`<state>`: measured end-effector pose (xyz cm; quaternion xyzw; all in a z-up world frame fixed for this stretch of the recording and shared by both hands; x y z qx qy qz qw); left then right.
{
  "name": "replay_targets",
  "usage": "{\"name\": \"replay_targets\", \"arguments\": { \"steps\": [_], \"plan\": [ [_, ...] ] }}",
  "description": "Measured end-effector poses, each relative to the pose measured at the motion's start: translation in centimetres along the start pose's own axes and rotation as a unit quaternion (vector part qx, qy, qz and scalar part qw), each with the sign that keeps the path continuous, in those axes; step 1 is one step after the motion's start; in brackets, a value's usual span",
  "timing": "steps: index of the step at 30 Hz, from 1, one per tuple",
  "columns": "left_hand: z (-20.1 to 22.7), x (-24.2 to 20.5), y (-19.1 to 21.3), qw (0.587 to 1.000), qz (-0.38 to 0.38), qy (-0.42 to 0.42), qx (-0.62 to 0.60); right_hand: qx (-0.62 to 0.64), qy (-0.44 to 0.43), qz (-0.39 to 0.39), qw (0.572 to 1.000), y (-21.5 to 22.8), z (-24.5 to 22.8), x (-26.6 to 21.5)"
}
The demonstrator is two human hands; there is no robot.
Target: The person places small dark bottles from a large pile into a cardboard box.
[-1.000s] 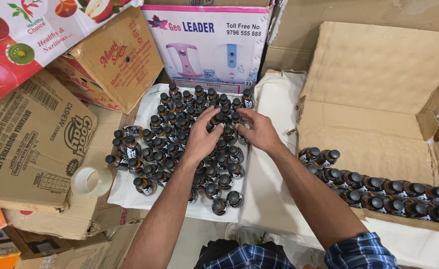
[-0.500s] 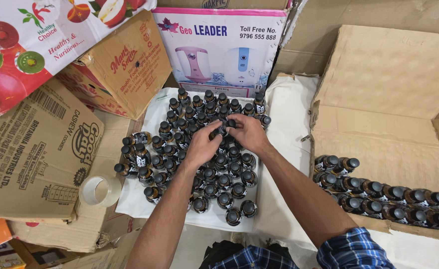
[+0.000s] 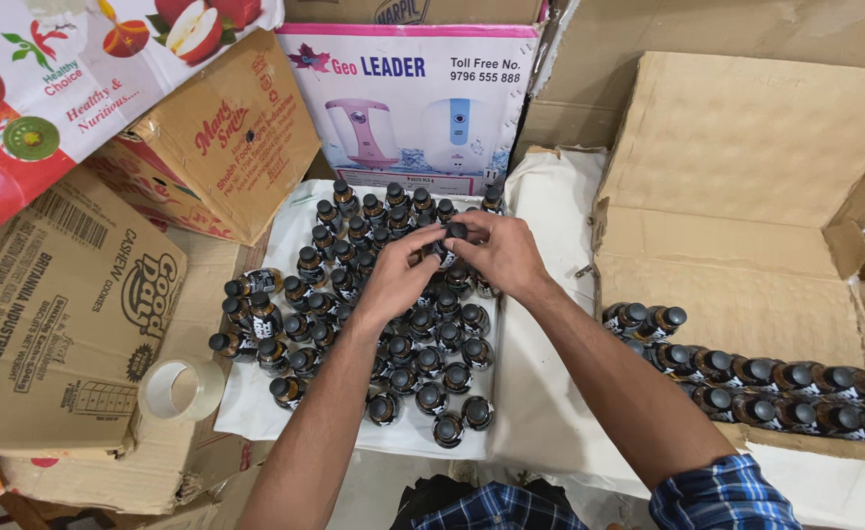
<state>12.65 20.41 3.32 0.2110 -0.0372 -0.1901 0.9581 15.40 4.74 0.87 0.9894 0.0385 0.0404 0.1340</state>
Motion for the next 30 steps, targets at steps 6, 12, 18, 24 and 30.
{"name": "replay_targets", "arguments": {
  "steps": [6,12,18,24,30],
  "plan": [
    [0.2,2.7,-4.2,0.996,-0.024,-0.027,-0.076,-0.042,-0.009,0.045,0.998,6.0,-0.4,-1.2],
    [1.7,5.6,-10.4,0.990,-0.068,-0.052,-0.116,-0.065,-0.027,0.084,0.994,12.5,-1.0,-4.5],
    [4.2,8.5,-17.8,0.983,-0.103,-0.071,-0.137,-0.120,-0.032,0.127,0.984,19.7,-1.1,-8.0],
    [6.9,10.0,-24.5,0.979,-0.150,-0.082,-0.109,-0.149,-0.063,0.145,0.976,26.0,-0.3,-11.3],
    [9.6,8.9,-28.3,0.982,-0.177,-0.063,-0.020,-0.234,-0.082,0.120,0.961,29.5,1.5,-14.0]
  ]
}}
Point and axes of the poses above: each hand's wrist, its own x-axis towards the middle knuckle, its own y-axis out of the back of the hand, z = x × y, the point moved 7 cm from there along x, towards the middle knuckle, and after that the axes turned 8 degrees about x, right-handed, at the moved point
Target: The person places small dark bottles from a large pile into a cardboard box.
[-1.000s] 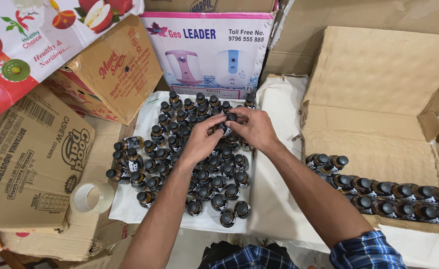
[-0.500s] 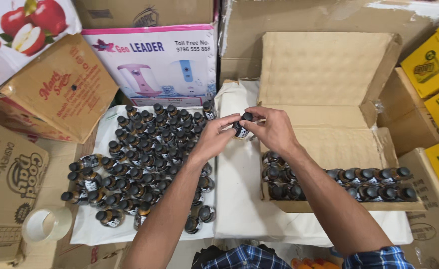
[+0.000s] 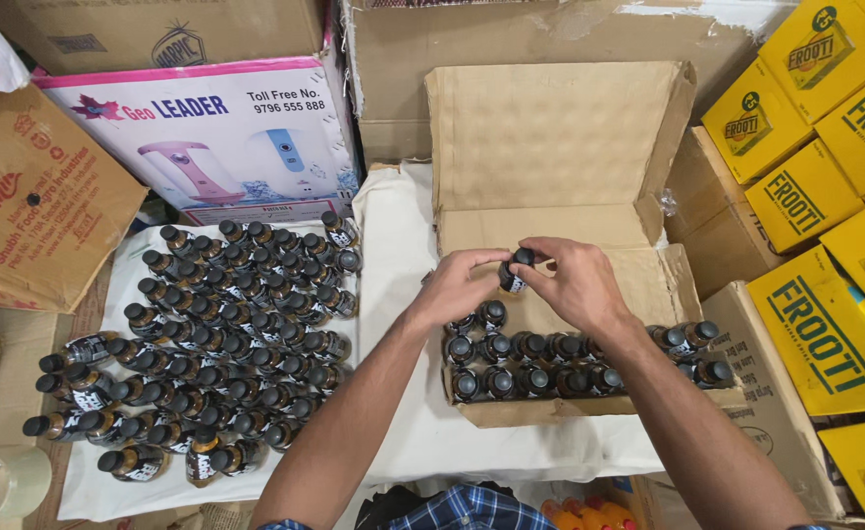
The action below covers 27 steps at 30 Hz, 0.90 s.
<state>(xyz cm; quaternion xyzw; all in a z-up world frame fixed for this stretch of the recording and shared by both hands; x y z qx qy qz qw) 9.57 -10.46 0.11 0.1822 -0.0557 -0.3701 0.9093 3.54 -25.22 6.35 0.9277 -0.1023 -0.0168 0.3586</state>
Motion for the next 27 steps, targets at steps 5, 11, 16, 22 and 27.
{"name": "replay_targets", "arguments": {
  "steps": [5,11,16,22,27],
  "plan": [
    [0.2,0.3,-3.0,0.998,-0.019,0.018,0.051,-0.074,-0.026,-0.053,0.996,-0.6,3.0,-1.0],
    [1.0,-0.5,-4.7,0.987,-0.048,0.021,0.149,-0.105,-0.040,-0.105,0.988,-2.5,6.1,-2.3],
    [0.1,-0.6,-5.2,0.982,-0.053,0.025,0.179,-0.107,-0.037,-0.132,0.985,-3.8,7.7,-2.8],
    [-1.2,-0.5,-5.1,0.979,-0.045,0.068,0.188,-0.095,-0.021,-0.153,0.983,-4.0,7.5,-3.1],
    [-0.9,-0.4,-5.3,0.984,-0.040,0.057,0.165,-0.022,-0.023,-0.161,0.986,-3.2,6.6,-3.1]
  ]
}}
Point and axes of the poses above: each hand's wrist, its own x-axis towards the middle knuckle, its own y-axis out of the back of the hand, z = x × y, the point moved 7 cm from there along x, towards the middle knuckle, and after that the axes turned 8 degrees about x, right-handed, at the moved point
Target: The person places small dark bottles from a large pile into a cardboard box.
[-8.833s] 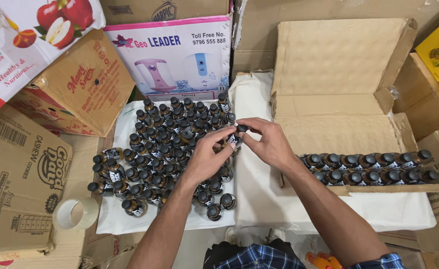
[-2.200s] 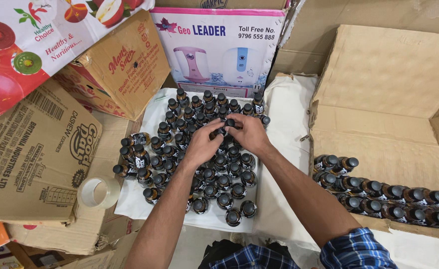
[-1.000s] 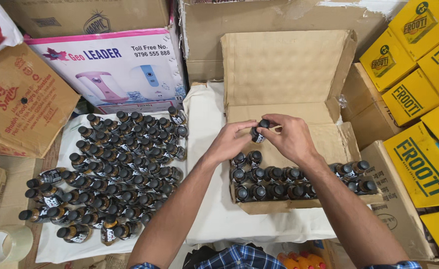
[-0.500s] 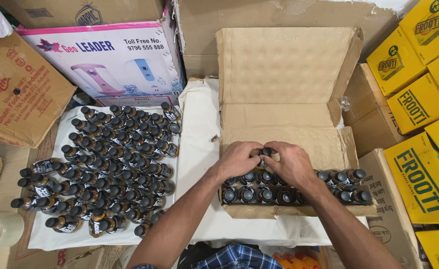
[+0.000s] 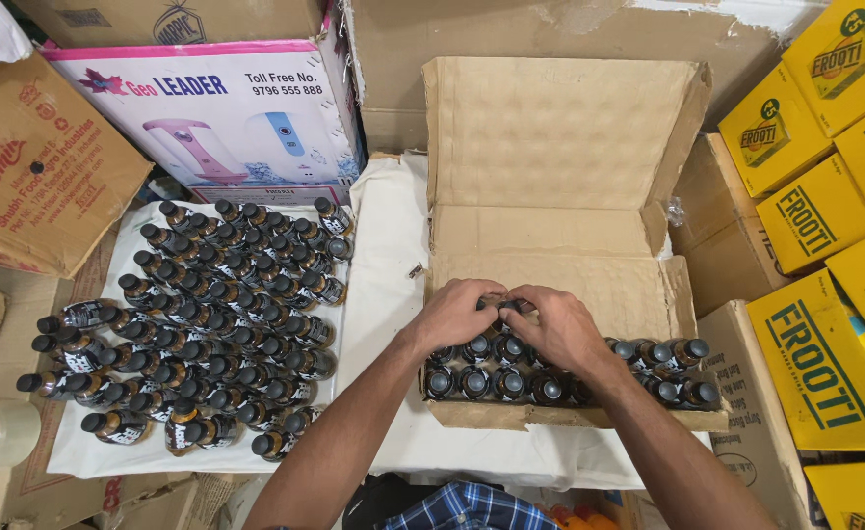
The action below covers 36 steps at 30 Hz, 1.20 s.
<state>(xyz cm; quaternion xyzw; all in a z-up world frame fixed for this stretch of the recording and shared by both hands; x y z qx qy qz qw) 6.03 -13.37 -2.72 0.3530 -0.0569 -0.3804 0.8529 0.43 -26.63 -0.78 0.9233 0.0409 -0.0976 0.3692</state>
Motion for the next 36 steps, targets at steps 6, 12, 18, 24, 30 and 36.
{"name": "replay_targets", "arguments": {
  "steps": [6,12,18,24,30,36],
  "plan": [
    [1.8,-1.2,2.3,1.000,0.018,-0.016,-0.011,0.070,0.009,0.035,0.997,1.2,-0.3,0.1],
    [3.0,-3.6,4.6,0.997,0.065,-0.017,-0.040,0.183,0.071,0.060,0.979,1.6,-2.4,-0.1],
    [-0.4,-7.6,6.4,0.995,0.100,-0.016,-0.012,0.205,0.104,0.045,0.972,-1.0,-5.3,1.1],
    [-6.9,-12.3,9.4,0.988,0.152,0.017,-0.008,0.214,0.120,0.034,0.969,-4.6,-9.3,2.9],
    [-9.7,-18.0,12.7,0.982,0.174,0.050,-0.059,0.204,0.127,-0.008,0.971,-9.8,-13.2,3.9],
    [-12.5,-21.2,14.0,0.985,0.147,0.066,-0.059,0.186,0.124,-0.072,0.972,-15.4,-16.4,4.3]
  ]
}}
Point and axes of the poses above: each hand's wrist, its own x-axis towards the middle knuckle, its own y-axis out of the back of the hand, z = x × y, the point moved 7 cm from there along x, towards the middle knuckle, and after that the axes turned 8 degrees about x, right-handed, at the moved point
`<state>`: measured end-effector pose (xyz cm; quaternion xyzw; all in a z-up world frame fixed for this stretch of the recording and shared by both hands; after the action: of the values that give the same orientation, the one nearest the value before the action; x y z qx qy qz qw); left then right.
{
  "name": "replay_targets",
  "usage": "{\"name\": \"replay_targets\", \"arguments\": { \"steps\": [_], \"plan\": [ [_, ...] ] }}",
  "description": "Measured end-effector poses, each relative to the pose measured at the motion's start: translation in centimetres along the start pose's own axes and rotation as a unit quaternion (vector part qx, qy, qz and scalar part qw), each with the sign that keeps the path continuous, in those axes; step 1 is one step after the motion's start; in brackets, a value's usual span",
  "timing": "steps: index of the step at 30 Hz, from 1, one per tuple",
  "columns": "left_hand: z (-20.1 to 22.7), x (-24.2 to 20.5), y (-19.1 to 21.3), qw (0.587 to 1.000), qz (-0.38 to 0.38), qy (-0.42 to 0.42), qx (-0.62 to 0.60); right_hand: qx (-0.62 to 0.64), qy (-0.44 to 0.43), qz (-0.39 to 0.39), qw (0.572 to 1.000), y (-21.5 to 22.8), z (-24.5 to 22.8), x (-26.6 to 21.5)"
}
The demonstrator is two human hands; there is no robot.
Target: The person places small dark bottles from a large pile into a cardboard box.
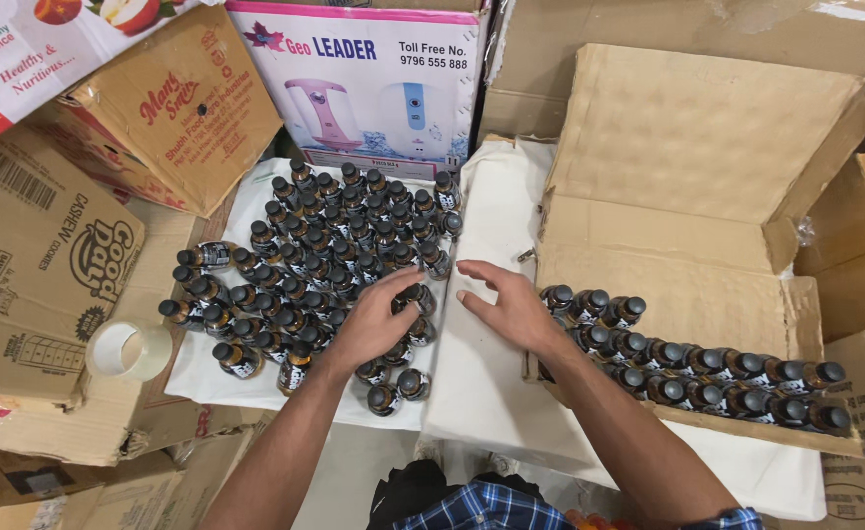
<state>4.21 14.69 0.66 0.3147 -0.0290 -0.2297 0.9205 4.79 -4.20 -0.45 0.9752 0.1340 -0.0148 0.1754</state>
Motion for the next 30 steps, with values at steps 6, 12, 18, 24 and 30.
{"name": "replay_targets", "arguments": {
  "steps": [6,12,18,24,30],
  "plan": [
    [-4.0,-1.6,0.5,0.998,-0.014,0.016,0.060,-0.026,-0.007,-0.041,0.999,-5.2,0.3,0.5],
    [-5.2,-2.4,-0.2,0.991,-0.028,0.010,0.127,-0.099,-0.013,-0.086,0.991,-9.0,1.1,1.0],
    [-6.6,-2.6,-0.9,0.991,-0.050,-0.005,0.120,-0.151,-0.021,-0.105,0.983,-11.0,1.3,0.8],
    [-5.1,-2.6,-0.4,0.991,-0.067,-0.016,0.110,-0.159,-0.050,-0.092,0.982,-10.6,2.9,0.7],
    [-4.5,-1.8,-0.8,0.998,-0.029,-0.032,0.047,-0.152,-0.067,-0.050,0.985,-8.3,0.5,-0.3]
  ]
}}
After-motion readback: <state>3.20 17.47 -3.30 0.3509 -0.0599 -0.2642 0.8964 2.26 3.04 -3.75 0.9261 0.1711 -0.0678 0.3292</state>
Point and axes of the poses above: each hand's wrist, its own x-axis towards the middle knuckle, its own y-axis out of the back of the hand, z = x × y, the point moved 7 cm from there along x, towards the middle knuckle, and after that the axes turned 8 degrees about x, right-handed, at the moved point
